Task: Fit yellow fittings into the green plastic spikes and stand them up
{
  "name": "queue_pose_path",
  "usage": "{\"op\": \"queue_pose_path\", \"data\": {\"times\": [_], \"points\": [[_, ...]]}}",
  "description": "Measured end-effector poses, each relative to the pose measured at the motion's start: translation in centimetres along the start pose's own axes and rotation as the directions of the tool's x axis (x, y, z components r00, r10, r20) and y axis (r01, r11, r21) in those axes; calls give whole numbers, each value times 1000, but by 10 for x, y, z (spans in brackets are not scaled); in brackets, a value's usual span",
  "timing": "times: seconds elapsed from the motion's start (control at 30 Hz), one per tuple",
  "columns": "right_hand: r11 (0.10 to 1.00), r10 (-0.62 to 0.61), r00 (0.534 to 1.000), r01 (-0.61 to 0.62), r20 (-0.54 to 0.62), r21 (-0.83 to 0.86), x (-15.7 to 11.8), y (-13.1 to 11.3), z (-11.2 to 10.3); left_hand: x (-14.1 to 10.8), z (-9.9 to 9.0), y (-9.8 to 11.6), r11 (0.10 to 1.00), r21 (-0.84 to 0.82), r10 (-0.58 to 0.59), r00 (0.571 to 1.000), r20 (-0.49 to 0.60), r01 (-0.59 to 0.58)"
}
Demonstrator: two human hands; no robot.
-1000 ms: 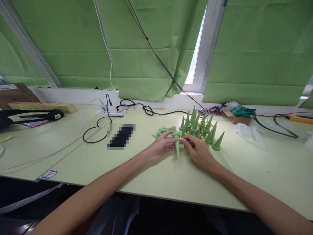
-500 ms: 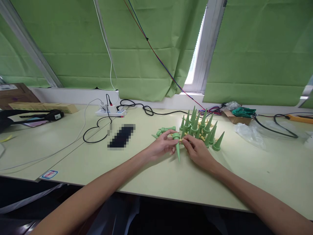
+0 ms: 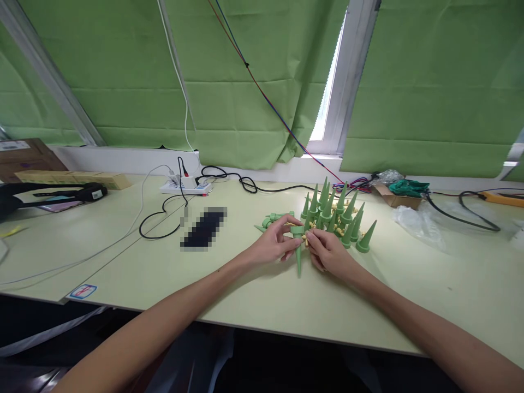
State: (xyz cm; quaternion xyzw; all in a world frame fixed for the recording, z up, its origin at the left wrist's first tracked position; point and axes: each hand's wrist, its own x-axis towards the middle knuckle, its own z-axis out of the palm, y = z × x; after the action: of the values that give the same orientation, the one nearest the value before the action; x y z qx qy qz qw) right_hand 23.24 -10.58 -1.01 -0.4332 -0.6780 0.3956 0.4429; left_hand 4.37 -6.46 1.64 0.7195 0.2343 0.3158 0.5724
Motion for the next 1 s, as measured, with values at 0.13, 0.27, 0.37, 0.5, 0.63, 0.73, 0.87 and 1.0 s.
{"op": "queue_pose_path", "data": {"times": [0.13, 0.27, 0.37, 0.5, 0.63, 0.73, 0.87, 1.0], "points": [[987, 71, 996, -77, 44, 139, 3, 1, 0, 0, 0, -2, 999, 37, 10, 1000, 2, -11], [981, 78, 996, -82, 30, 178, 4, 0, 1, 0, 1, -1, 999, 45, 14, 1000, -3, -13], [981, 58, 998, -58, 2, 184, 3, -1, 2, 0, 1, -1, 998, 58, 13, 1000, -15, -12], [987, 28, 999, -22, -36, 159, 1, -3, 3, 1, 1, -4, 999, 54, 9, 999, -44, -7], [996, -22, 994, 31, -106, 83, 0, -8, 3, 3, 0, -8, 998, 64, 11, 991, -133, -2], [998, -65, 986, 66, -156, 0, -1, -10, 2, 5, -1, -10, 999, 45, 17, 983, -184, -8], [986, -140, 969, 117, -205, -120, -3, -8, 1, 9, -1, -11, 999, -34, -19, 963, -269, 10], [948, -227, 950, 165, -216, -271, -3, -8, 0, 12, -2, -11, 965, -237, -178, 950, -257, 117]]}}
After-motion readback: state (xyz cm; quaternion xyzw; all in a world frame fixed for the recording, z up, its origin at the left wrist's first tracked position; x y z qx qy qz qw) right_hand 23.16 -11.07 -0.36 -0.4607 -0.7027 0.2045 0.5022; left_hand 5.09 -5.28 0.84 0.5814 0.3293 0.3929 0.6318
